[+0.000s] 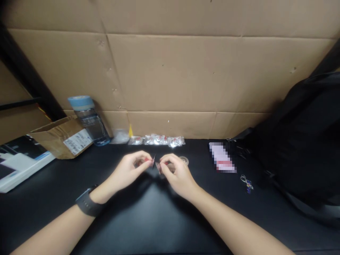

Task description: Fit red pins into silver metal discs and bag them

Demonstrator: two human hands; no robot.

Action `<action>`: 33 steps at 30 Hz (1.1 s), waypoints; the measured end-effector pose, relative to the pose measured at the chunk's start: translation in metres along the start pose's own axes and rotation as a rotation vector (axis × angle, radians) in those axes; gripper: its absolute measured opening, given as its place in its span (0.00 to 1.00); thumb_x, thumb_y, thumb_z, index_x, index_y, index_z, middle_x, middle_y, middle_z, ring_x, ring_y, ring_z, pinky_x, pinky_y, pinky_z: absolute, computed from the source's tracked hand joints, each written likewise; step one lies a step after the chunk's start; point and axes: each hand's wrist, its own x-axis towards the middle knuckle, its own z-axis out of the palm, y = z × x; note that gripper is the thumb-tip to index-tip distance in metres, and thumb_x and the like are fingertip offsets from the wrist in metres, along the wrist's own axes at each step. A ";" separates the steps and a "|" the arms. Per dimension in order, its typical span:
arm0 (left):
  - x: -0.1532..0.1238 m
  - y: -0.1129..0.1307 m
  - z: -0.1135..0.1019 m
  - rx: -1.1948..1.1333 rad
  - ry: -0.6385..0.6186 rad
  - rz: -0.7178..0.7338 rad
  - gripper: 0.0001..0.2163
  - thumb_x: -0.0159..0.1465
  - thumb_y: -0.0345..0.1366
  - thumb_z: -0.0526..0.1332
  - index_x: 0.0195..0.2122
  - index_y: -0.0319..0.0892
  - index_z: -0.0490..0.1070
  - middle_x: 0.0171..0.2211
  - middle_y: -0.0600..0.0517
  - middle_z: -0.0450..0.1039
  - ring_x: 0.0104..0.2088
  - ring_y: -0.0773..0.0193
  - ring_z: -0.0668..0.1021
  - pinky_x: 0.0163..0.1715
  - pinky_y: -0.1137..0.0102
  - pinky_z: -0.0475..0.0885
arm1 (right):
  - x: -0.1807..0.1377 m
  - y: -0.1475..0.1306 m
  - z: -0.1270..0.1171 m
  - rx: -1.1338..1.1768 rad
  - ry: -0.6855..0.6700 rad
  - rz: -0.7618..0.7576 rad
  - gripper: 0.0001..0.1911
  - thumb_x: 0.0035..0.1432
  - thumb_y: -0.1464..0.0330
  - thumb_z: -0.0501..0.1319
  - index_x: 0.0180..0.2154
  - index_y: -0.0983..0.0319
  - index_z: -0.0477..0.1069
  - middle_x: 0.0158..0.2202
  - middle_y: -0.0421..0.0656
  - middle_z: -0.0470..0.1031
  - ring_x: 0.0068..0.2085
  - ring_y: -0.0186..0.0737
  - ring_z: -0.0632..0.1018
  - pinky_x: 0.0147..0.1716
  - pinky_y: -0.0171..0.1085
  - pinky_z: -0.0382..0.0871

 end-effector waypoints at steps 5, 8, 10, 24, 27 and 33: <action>-0.002 -0.003 0.010 -0.041 -0.068 -0.007 0.05 0.68 0.38 0.64 0.38 0.43 0.77 0.35 0.52 0.80 0.35 0.63 0.79 0.38 0.69 0.72 | -0.010 -0.004 0.010 0.137 0.028 0.090 0.10 0.68 0.60 0.60 0.40 0.60 0.69 0.55 0.47 0.72 0.38 0.38 0.83 0.36 0.38 0.79; -0.002 -0.004 0.012 0.010 -0.021 0.047 0.03 0.66 0.35 0.65 0.37 0.43 0.78 0.38 0.51 0.79 0.38 0.63 0.78 0.40 0.68 0.71 | -0.009 -0.005 0.009 0.198 0.007 0.161 0.12 0.67 0.58 0.62 0.39 0.60 0.68 0.58 0.48 0.71 0.38 0.39 0.83 0.37 0.40 0.80; -0.002 -0.004 0.012 0.034 -0.001 0.079 0.02 0.65 0.33 0.66 0.35 0.43 0.78 0.41 0.51 0.77 0.41 0.62 0.78 0.41 0.68 0.70 | -0.007 -0.004 0.008 0.262 -0.010 0.196 0.12 0.66 0.58 0.63 0.38 0.60 0.68 0.58 0.48 0.71 0.38 0.39 0.84 0.38 0.40 0.80; 0.000 -0.008 0.011 0.083 -0.098 0.121 0.06 0.67 0.38 0.64 0.36 0.44 0.78 0.39 0.51 0.77 0.40 0.63 0.78 0.39 0.70 0.70 | 0.005 0.008 -0.001 0.390 -0.123 0.278 0.23 0.56 0.62 0.71 0.53 0.60 0.76 0.45 0.46 0.79 0.37 0.41 0.83 0.38 0.40 0.78; 0.010 -0.017 -0.011 0.186 -0.125 0.118 0.12 0.71 0.42 0.58 0.35 0.44 0.78 0.38 0.52 0.78 0.39 0.62 0.79 0.42 0.69 0.71 | 0.006 0.013 -0.004 0.309 -0.138 0.244 0.28 0.50 0.64 0.76 0.53 0.58 0.76 0.50 0.46 0.77 0.39 0.41 0.83 0.41 0.41 0.78; 0.022 -0.078 -0.091 0.757 0.282 -0.068 0.11 0.69 0.39 0.57 0.41 0.44 0.79 0.45 0.47 0.80 0.49 0.52 0.79 0.51 0.60 0.70 | 0.010 0.018 -0.011 0.218 -0.133 0.308 0.32 0.50 0.62 0.75 0.57 0.57 0.73 0.51 0.47 0.75 0.37 0.41 0.84 0.38 0.40 0.78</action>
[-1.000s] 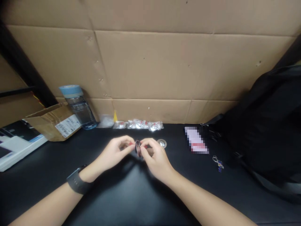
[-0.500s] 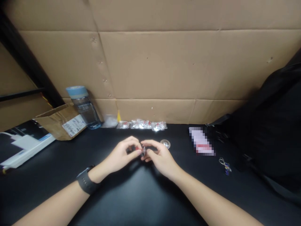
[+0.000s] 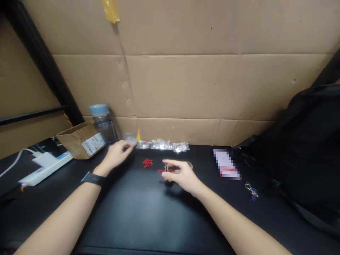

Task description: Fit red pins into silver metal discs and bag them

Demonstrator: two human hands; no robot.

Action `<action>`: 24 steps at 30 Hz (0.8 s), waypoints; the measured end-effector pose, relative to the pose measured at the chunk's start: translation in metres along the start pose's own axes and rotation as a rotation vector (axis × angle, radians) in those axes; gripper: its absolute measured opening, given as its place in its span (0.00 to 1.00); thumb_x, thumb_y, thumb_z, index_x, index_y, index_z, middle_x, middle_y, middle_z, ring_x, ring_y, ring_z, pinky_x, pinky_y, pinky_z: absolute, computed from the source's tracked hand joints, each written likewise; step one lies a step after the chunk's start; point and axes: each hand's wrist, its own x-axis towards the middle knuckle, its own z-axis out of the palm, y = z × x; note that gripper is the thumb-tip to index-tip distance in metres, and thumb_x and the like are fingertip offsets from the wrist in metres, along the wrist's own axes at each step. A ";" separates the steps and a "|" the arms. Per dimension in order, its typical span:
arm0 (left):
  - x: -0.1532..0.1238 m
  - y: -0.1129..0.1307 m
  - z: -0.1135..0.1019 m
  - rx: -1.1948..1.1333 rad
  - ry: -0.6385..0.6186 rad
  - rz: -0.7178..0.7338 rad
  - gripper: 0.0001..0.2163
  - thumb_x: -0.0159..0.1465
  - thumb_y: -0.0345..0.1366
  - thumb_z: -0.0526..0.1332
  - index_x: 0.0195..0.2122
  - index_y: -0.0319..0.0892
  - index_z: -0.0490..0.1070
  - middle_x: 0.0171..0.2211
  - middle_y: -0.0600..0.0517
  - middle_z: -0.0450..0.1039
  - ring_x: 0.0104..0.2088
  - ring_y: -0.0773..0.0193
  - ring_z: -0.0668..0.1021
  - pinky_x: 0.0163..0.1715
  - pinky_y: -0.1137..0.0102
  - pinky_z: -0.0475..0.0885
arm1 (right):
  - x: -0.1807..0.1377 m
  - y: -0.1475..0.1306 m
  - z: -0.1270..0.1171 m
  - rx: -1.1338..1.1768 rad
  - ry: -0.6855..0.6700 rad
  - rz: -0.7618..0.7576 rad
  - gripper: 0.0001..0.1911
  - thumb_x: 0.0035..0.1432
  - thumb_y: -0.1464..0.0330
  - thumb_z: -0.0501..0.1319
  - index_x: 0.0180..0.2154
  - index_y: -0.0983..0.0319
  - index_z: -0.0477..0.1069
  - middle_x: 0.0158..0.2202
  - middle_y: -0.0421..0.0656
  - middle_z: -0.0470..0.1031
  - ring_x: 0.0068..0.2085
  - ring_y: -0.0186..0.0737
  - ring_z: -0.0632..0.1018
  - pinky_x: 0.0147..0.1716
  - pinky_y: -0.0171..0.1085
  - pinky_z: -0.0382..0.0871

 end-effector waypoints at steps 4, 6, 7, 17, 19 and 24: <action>0.002 -0.038 0.008 0.126 -0.049 -0.064 0.11 0.67 0.38 0.57 0.41 0.47 0.80 0.54 0.50 0.79 0.57 0.52 0.77 0.56 0.59 0.68 | 0.003 0.002 -0.004 -0.072 0.064 -0.073 0.27 0.47 0.62 0.77 0.46 0.58 0.69 0.47 0.45 0.77 0.34 0.39 0.83 0.33 0.38 0.76; 0.002 -0.040 0.014 0.140 -0.106 -0.041 0.12 0.67 0.39 0.57 0.44 0.48 0.81 0.58 0.50 0.77 0.59 0.52 0.76 0.60 0.59 0.66 | 0.006 0.004 -0.007 -0.116 0.088 -0.123 0.22 0.49 0.60 0.75 0.37 0.60 0.66 0.45 0.45 0.78 0.33 0.37 0.82 0.32 0.36 0.75; 0.002 -0.039 0.017 0.148 -0.123 -0.036 0.13 0.67 0.39 0.57 0.47 0.48 0.81 0.59 0.50 0.76 0.60 0.52 0.75 0.61 0.59 0.65 | 0.007 0.004 -0.009 -0.135 0.090 -0.138 0.21 0.50 0.60 0.74 0.34 0.60 0.64 0.44 0.45 0.77 0.32 0.36 0.81 0.32 0.36 0.74; 0.000 -0.025 0.011 0.193 -0.009 -0.034 0.18 0.67 0.37 0.57 0.57 0.46 0.74 0.59 0.46 0.76 0.61 0.49 0.74 0.60 0.55 0.64 | 0.010 0.005 -0.017 -0.204 0.035 -0.155 0.17 0.53 0.60 0.70 0.32 0.61 0.64 0.46 0.48 0.77 0.44 0.44 0.83 0.42 0.38 0.75; 0.000 -0.013 0.001 0.169 0.128 0.028 0.18 0.68 0.35 0.57 0.58 0.44 0.73 0.60 0.43 0.75 0.61 0.49 0.74 0.60 0.53 0.63 | 0.009 0.001 -0.017 -0.226 0.050 -0.158 0.17 0.53 0.60 0.70 0.32 0.61 0.64 0.47 0.48 0.77 0.43 0.43 0.83 0.42 0.39 0.75; -0.009 0.040 -0.008 -0.032 0.277 0.308 0.11 0.70 0.33 0.57 0.50 0.43 0.75 0.53 0.45 0.79 0.55 0.53 0.78 0.57 0.60 0.69 | 0.008 -0.012 -0.026 -0.285 0.182 -0.198 0.15 0.53 0.61 0.69 0.31 0.60 0.65 0.45 0.48 0.79 0.37 0.41 0.83 0.39 0.39 0.75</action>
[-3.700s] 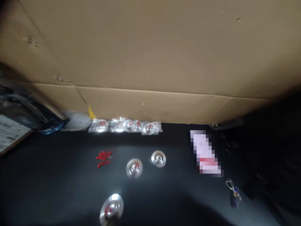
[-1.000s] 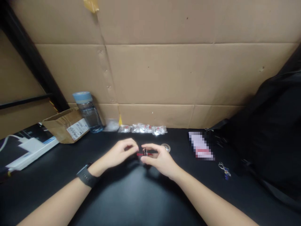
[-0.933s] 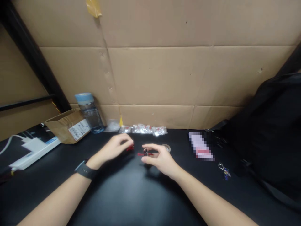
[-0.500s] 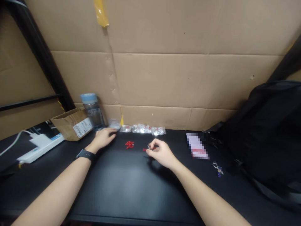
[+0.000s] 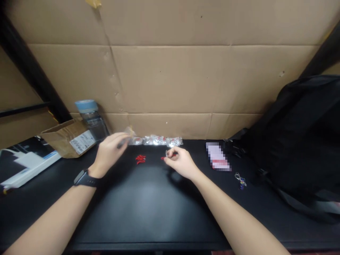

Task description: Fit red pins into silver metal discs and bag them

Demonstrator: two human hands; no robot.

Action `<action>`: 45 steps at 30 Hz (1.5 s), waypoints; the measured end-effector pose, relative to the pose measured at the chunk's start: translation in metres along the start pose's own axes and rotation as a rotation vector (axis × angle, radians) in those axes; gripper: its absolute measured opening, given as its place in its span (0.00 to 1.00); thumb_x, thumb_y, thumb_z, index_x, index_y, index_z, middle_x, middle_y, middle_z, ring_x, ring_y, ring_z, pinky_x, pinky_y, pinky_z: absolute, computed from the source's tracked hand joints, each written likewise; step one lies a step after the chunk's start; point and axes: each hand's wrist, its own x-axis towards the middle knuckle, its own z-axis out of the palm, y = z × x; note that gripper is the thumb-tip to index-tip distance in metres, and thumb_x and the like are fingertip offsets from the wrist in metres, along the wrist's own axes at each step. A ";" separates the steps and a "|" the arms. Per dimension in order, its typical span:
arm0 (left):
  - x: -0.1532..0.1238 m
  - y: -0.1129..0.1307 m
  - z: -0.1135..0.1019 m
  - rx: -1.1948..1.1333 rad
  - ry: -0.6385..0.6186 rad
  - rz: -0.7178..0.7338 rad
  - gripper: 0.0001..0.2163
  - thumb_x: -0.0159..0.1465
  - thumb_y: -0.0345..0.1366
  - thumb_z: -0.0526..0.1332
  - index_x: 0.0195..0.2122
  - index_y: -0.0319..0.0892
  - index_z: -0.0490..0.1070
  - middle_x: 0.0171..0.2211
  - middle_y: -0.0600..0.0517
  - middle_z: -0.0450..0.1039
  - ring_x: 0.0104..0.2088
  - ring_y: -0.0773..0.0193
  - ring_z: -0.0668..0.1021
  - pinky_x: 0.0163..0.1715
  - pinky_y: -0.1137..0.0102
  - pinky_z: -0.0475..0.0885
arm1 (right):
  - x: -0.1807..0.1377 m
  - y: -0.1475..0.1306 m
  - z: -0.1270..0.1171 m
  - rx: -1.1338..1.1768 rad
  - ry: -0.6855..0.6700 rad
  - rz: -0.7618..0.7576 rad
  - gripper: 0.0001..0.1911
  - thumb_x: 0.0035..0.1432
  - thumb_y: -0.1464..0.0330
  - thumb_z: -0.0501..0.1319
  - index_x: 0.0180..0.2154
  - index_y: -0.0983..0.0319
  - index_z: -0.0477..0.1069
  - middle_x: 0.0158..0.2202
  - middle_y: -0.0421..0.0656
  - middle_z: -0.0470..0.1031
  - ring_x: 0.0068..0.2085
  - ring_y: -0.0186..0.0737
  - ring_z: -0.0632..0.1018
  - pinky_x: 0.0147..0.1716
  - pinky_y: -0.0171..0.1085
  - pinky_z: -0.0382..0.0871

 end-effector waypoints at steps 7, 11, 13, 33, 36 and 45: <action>-0.017 0.081 0.025 -0.330 -0.434 0.201 0.05 0.66 0.31 0.61 0.42 0.45 0.73 0.34 0.53 0.77 0.35 0.63 0.78 0.41 0.69 0.71 | 0.005 -0.004 -0.022 -0.085 0.132 -0.012 0.15 0.55 0.59 0.68 0.32 0.59 0.64 0.35 0.44 0.80 0.27 0.38 0.80 0.28 0.35 0.71; -0.022 0.096 0.030 -0.365 -0.611 0.268 0.04 0.67 0.31 0.60 0.36 0.45 0.73 0.36 0.51 0.77 0.40 0.60 0.78 0.45 0.66 0.69 | 0.002 -0.007 -0.025 -0.165 0.133 -0.056 0.16 0.56 0.58 0.69 0.31 0.60 0.66 0.36 0.44 0.80 0.27 0.37 0.80 0.29 0.35 0.71; -0.023 0.098 0.030 -0.384 -0.650 0.262 0.04 0.67 0.31 0.59 0.38 0.45 0.73 0.37 0.50 0.77 0.40 0.59 0.78 0.46 0.65 0.69 | 0.000 -0.009 -0.025 -0.199 0.096 -0.092 0.15 0.57 0.59 0.68 0.32 0.60 0.66 0.36 0.43 0.80 0.28 0.36 0.79 0.29 0.35 0.71; -0.036 0.108 0.011 -0.405 -0.768 0.220 0.09 0.68 0.37 0.62 0.49 0.47 0.73 0.59 0.45 0.71 0.56 0.50 0.73 0.57 0.55 0.71 | -0.022 -0.035 -0.016 -0.591 -0.138 -0.274 0.12 0.58 0.67 0.69 0.31 0.59 0.65 0.36 0.41 0.75 0.35 0.37 0.74 0.35 0.36 0.65; -0.038 0.105 0.011 -0.396 -0.744 0.232 0.09 0.68 0.37 0.62 0.49 0.49 0.74 0.62 0.46 0.69 0.61 0.46 0.68 0.60 0.49 0.68 | -0.018 -0.029 -0.020 -0.633 -0.116 -0.218 0.12 0.56 0.67 0.70 0.31 0.59 0.66 0.34 0.40 0.75 0.34 0.38 0.74 0.34 0.36 0.64; -0.046 0.098 0.018 -0.354 -0.737 0.217 0.21 0.69 0.44 0.62 0.64 0.61 0.68 0.70 0.48 0.60 0.72 0.35 0.53 0.63 0.35 0.60 | -0.024 -0.040 -0.025 -0.614 -0.251 -0.180 0.15 0.54 0.62 0.73 0.34 0.58 0.68 0.31 0.38 0.76 0.30 0.36 0.74 0.29 0.34 0.62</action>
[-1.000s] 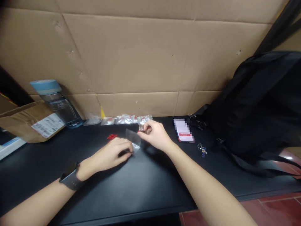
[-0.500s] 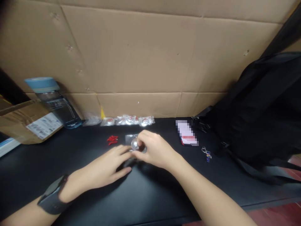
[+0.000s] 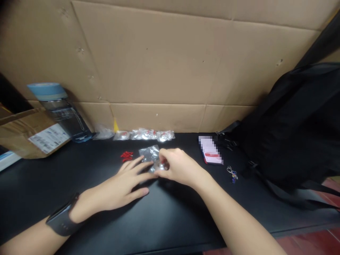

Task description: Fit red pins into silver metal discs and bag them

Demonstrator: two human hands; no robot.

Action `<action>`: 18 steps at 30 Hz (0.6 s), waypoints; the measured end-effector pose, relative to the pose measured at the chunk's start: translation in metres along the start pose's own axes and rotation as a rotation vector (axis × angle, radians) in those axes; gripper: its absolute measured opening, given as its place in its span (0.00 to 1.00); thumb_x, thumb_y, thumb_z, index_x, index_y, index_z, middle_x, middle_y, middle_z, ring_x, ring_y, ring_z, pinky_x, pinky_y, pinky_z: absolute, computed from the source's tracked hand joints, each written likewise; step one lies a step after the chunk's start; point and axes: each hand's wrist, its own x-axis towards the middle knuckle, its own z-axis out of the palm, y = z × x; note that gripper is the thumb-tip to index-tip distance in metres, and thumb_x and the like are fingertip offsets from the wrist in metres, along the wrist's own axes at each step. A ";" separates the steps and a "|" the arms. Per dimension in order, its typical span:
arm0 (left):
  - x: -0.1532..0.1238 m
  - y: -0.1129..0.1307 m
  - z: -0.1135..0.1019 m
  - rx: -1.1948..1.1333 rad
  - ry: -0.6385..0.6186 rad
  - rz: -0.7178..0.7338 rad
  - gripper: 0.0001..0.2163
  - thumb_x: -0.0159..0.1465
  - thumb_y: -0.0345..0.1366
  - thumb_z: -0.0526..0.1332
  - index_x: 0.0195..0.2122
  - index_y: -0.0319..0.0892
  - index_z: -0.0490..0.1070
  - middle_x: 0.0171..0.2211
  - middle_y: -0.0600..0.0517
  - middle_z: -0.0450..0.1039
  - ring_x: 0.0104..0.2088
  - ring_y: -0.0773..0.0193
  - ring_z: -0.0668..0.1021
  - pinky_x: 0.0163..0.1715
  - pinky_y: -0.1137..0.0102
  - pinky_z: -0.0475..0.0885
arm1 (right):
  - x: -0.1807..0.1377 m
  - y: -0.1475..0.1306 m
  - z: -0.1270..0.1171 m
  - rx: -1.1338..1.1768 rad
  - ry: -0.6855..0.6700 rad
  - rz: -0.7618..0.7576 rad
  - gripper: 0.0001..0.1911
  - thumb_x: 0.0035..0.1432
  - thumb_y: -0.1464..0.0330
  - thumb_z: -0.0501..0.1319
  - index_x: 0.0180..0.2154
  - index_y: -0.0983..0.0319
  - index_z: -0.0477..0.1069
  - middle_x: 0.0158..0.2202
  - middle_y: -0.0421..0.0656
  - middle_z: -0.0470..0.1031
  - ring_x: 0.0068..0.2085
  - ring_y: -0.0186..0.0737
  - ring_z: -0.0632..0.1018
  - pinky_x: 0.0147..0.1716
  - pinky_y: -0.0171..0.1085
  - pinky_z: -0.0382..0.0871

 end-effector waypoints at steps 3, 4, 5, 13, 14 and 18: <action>0.002 0.001 -0.001 0.008 -0.038 -0.019 0.20 0.70 0.45 0.60 0.64 0.61 0.68 0.72 0.49 0.56 0.72 0.34 0.53 0.63 0.35 0.60 | -0.002 0.004 0.001 -0.079 -0.066 0.027 0.17 0.51 0.61 0.75 0.31 0.58 0.68 0.28 0.38 0.75 0.28 0.36 0.71 0.27 0.34 0.59; 0.002 0.002 -0.001 0.009 -0.048 -0.021 0.20 0.71 0.45 0.60 0.63 0.62 0.68 0.72 0.49 0.55 0.71 0.34 0.54 0.63 0.36 0.60 | -0.002 0.006 0.001 -0.092 -0.078 0.032 0.18 0.50 0.60 0.75 0.31 0.59 0.68 0.29 0.38 0.74 0.28 0.36 0.71 0.27 0.34 0.58; 0.002 0.002 -0.002 0.010 -0.054 -0.019 0.20 0.71 0.45 0.59 0.63 0.62 0.68 0.72 0.48 0.55 0.71 0.35 0.56 0.63 0.37 0.61 | -0.003 0.008 0.002 -0.098 -0.084 0.032 0.19 0.49 0.60 0.76 0.31 0.59 0.68 0.29 0.39 0.74 0.28 0.35 0.71 0.27 0.34 0.58; 0.002 0.002 -0.004 0.016 -0.051 0.001 0.18 0.71 0.44 0.60 0.62 0.64 0.70 0.69 0.48 0.58 0.66 0.40 0.63 0.61 0.42 0.66 | -0.001 0.011 0.007 -0.042 -0.092 0.025 0.17 0.49 0.60 0.76 0.31 0.59 0.71 0.30 0.39 0.74 0.29 0.36 0.71 0.28 0.34 0.60; 0.002 0.002 -0.004 0.019 -0.062 0.002 0.18 0.71 0.45 0.59 0.62 0.64 0.70 0.70 0.47 0.58 0.67 0.39 0.62 0.61 0.41 0.65 | -0.001 0.011 0.007 -0.025 -0.100 0.023 0.17 0.50 0.60 0.76 0.31 0.59 0.71 0.30 0.39 0.74 0.29 0.36 0.72 0.28 0.34 0.60; 0.001 0.000 -0.006 0.025 -0.104 0.013 0.20 0.71 0.45 0.60 0.64 0.65 0.67 0.72 0.48 0.54 0.69 0.37 0.59 0.63 0.39 0.62 | 0.001 0.012 0.005 -0.001 -0.133 -0.001 0.15 0.52 0.60 0.75 0.32 0.61 0.74 0.33 0.41 0.74 0.32 0.36 0.73 0.30 0.34 0.64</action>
